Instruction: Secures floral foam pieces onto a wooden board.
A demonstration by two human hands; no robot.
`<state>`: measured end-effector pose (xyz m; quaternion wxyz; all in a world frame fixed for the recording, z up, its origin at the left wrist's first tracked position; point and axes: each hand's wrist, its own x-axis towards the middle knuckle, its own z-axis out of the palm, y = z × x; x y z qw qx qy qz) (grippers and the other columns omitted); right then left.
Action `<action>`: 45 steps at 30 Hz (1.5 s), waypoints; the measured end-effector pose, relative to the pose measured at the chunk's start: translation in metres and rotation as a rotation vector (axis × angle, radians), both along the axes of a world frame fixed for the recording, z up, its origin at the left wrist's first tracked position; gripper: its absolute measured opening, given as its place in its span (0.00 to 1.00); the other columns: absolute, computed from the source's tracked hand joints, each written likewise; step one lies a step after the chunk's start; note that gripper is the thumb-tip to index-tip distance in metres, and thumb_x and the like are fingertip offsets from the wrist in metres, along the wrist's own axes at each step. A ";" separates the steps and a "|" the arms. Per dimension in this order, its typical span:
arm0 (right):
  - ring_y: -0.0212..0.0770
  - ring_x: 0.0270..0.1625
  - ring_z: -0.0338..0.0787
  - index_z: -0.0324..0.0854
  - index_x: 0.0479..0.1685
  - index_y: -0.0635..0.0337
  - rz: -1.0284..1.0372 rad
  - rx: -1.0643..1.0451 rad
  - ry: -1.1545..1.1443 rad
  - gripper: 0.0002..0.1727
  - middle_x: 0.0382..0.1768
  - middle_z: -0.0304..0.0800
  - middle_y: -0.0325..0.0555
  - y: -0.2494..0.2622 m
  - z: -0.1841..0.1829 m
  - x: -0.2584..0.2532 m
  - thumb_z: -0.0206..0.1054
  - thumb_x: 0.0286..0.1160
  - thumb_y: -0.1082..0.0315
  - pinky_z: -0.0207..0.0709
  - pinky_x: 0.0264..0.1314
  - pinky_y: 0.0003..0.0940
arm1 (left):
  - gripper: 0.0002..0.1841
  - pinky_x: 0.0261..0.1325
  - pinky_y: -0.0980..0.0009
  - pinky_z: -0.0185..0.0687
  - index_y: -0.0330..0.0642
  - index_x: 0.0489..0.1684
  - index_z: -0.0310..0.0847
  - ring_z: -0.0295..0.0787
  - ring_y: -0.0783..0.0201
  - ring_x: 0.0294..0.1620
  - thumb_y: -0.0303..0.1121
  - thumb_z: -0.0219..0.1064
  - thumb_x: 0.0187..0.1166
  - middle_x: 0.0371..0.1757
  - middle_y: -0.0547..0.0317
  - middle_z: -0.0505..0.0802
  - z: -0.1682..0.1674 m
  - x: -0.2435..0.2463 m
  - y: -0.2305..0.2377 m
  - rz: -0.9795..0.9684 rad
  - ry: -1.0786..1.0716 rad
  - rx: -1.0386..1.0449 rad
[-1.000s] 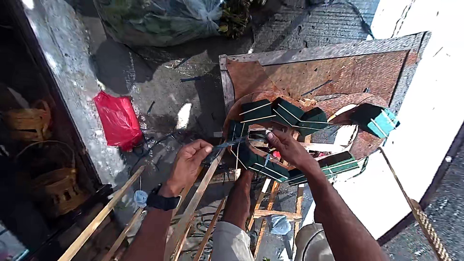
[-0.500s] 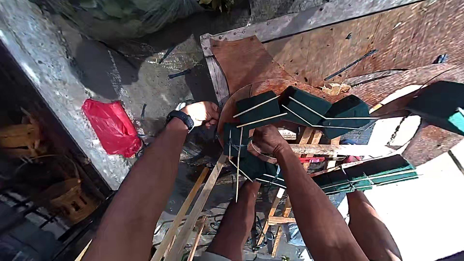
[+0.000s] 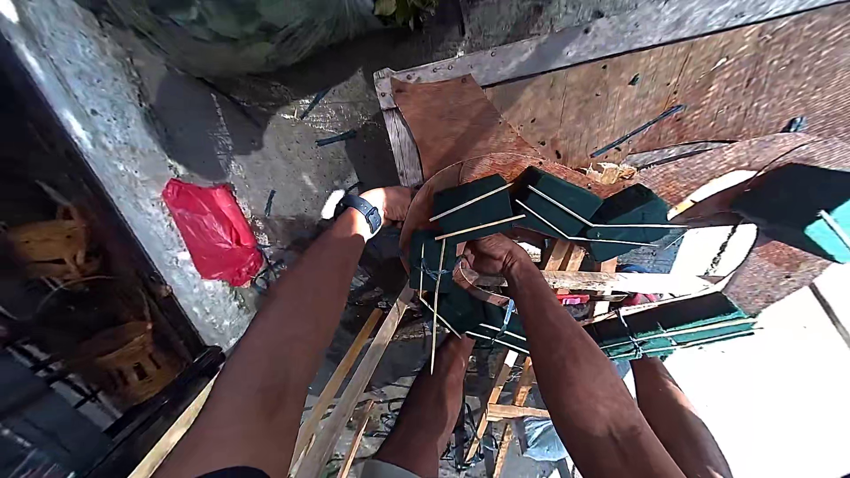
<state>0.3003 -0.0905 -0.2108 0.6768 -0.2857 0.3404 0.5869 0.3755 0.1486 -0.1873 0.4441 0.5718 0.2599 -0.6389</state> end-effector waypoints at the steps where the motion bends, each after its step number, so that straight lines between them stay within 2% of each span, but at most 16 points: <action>1: 0.26 0.15 0.75 0.75 0.30 0.47 0.049 0.046 0.021 0.18 0.14 0.76 0.30 -0.001 0.000 0.006 0.49 0.93 0.61 0.73 0.21 0.22 | 0.04 0.17 0.78 0.70 0.44 0.38 0.81 0.74 0.74 0.15 0.25 0.64 0.82 0.20 0.66 0.82 0.002 0.001 -0.001 0.011 -0.001 -0.009; 3: 0.25 0.14 0.74 0.75 0.23 0.48 0.107 0.147 0.059 0.21 0.12 0.75 0.30 -0.004 -0.013 0.009 0.47 0.92 0.62 0.71 0.20 0.20 | 0.06 0.25 0.77 0.79 0.45 0.39 0.82 0.82 0.74 0.21 0.21 0.64 0.78 0.24 0.66 0.87 0.001 0.001 0.000 0.030 0.001 -0.089; 5: 0.27 0.16 0.76 0.76 0.29 0.47 0.131 0.128 0.056 0.18 0.15 0.76 0.31 -0.006 -0.016 0.005 0.47 0.92 0.61 0.72 0.21 0.22 | 0.08 0.33 0.75 0.87 0.45 0.43 0.84 0.88 0.73 0.29 0.20 0.65 0.77 0.30 0.65 0.91 0.004 -0.001 -0.002 0.070 -0.004 -0.154; 8: 0.30 0.19 0.76 0.76 0.38 0.49 0.137 0.032 0.007 0.20 0.20 0.78 0.35 -0.005 -0.006 0.001 0.43 0.94 0.54 0.72 0.22 0.25 | 0.05 0.22 0.77 0.77 0.43 0.40 0.82 0.81 0.74 0.20 0.23 0.62 0.81 0.24 0.64 0.87 0.005 0.004 0.001 0.011 -0.024 -0.058; 11: 0.30 0.23 0.80 0.76 0.55 0.54 0.131 -0.116 -0.066 0.21 0.34 0.85 0.39 -0.023 0.017 -0.003 0.41 0.97 0.51 0.74 0.22 0.22 | 0.11 0.11 0.79 0.64 0.40 0.32 0.79 0.66 0.74 0.08 0.29 0.56 0.87 0.13 0.65 0.75 0.005 0.029 0.033 -0.109 -0.026 -0.006; 13: 0.30 0.22 0.80 0.79 0.51 0.61 -0.017 -0.324 -0.102 0.19 0.34 0.86 0.43 -0.042 0.039 -0.008 0.45 0.96 0.59 0.75 0.23 0.22 | 0.11 0.12 0.79 0.62 0.39 0.31 0.85 0.65 0.75 0.09 0.31 0.62 0.86 0.12 0.66 0.74 0.022 0.060 0.046 -0.326 -0.201 0.005; 16: 0.28 0.18 0.74 0.77 0.41 0.61 -0.410 -0.323 -0.029 0.19 0.27 0.81 0.40 -0.063 0.069 -0.020 0.41 0.95 0.65 0.71 0.20 0.19 | 0.09 0.41 0.51 0.75 0.37 0.30 0.88 0.81 0.56 0.32 0.32 0.73 0.78 0.28 0.51 0.87 0.051 0.106 0.027 -0.650 -0.647 0.096; 18: 0.25 0.13 0.70 0.74 0.39 0.57 -0.487 -0.231 0.040 0.20 0.20 0.75 0.35 -0.064 0.090 -0.028 0.38 0.96 0.63 0.69 0.15 0.17 | 0.11 0.56 0.36 0.78 0.36 0.39 0.88 0.87 0.42 0.50 0.37 0.72 0.79 0.43 0.40 0.90 0.065 0.122 -0.006 -0.776 -0.817 0.195; 21: 0.26 0.11 0.65 0.73 0.42 0.58 -0.171 -0.318 -0.158 0.19 0.16 0.69 0.33 -0.069 0.108 -0.038 0.40 0.97 0.60 0.65 0.12 0.21 | 0.12 0.59 0.29 0.75 0.39 0.48 0.87 0.87 0.35 0.59 0.39 0.70 0.80 0.51 0.37 0.91 0.106 0.132 -0.059 -0.940 -0.797 0.357; 24: 0.33 0.24 0.76 0.81 0.53 0.60 0.467 -0.509 -0.661 0.23 0.26 0.77 0.38 -0.086 0.116 -0.046 0.43 0.96 0.55 0.76 0.30 0.34 | 0.11 0.55 0.31 0.77 0.38 0.50 0.86 0.88 0.34 0.58 0.35 0.65 0.82 0.50 0.36 0.91 0.159 0.129 -0.082 -1.012 -0.729 0.456; 27: 0.42 0.36 0.85 0.80 0.59 0.60 0.769 -0.559 -0.833 0.24 0.33 0.83 0.45 -0.093 0.137 -0.049 0.43 0.95 0.52 0.81 0.46 0.46 | 0.11 0.49 0.35 0.76 0.35 0.40 0.84 0.89 0.36 0.53 0.33 0.60 0.81 0.44 0.37 0.91 0.193 0.113 -0.084 -0.948 -0.764 0.531; 33: 0.47 0.51 0.90 0.83 0.61 0.61 0.865 -0.505 -0.759 0.26 0.48 0.90 0.53 -0.081 0.116 -0.042 0.43 0.96 0.54 0.81 0.61 0.51 | 0.12 0.41 0.36 0.77 0.40 0.33 0.82 0.90 0.38 0.45 0.38 0.60 0.83 0.36 0.41 0.90 0.229 0.074 -0.080 -0.730 -0.794 0.586; 36: 0.49 0.48 0.90 0.84 0.60 0.59 0.999 -0.424 -0.770 0.26 0.45 0.90 0.52 -0.080 0.134 -0.040 0.42 0.96 0.53 0.81 0.58 0.53 | 0.11 0.45 0.37 0.78 0.40 0.37 0.84 0.90 0.39 0.51 0.38 0.61 0.81 0.42 0.41 0.92 0.214 0.070 -0.088 -0.532 -0.781 0.642; 40: 0.55 0.53 0.91 0.82 0.62 0.56 1.300 -0.376 -0.782 0.26 0.46 0.90 0.55 -0.088 0.204 -0.030 0.43 0.95 0.49 0.81 0.59 0.61 | 0.12 0.56 0.36 0.79 0.35 0.48 0.84 0.88 0.40 0.63 0.35 0.60 0.82 0.54 0.38 0.91 0.191 0.061 -0.090 -0.347 -0.712 0.593; 43: 0.57 0.55 0.92 0.79 0.64 0.54 1.471 -0.460 -0.908 0.27 0.47 0.91 0.55 -0.077 0.241 0.010 0.40 0.95 0.48 0.82 0.57 0.62 | 0.13 0.46 0.36 0.80 0.38 0.33 0.83 0.89 0.41 0.50 0.37 0.60 0.82 0.41 0.41 0.90 0.186 0.017 -0.084 -0.114 -0.773 0.559; 45: 0.59 0.58 0.91 0.78 0.66 0.56 1.533 -0.498 -1.046 0.26 0.52 0.91 0.56 -0.058 0.245 0.041 0.40 0.94 0.50 0.82 0.58 0.62 | 0.15 0.39 0.41 0.79 0.37 0.31 0.84 0.86 0.46 0.38 0.38 0.61 0.85 0.34 0.44 0.88 0.192 -0.023 -0.086 0.172 -0.767 0.497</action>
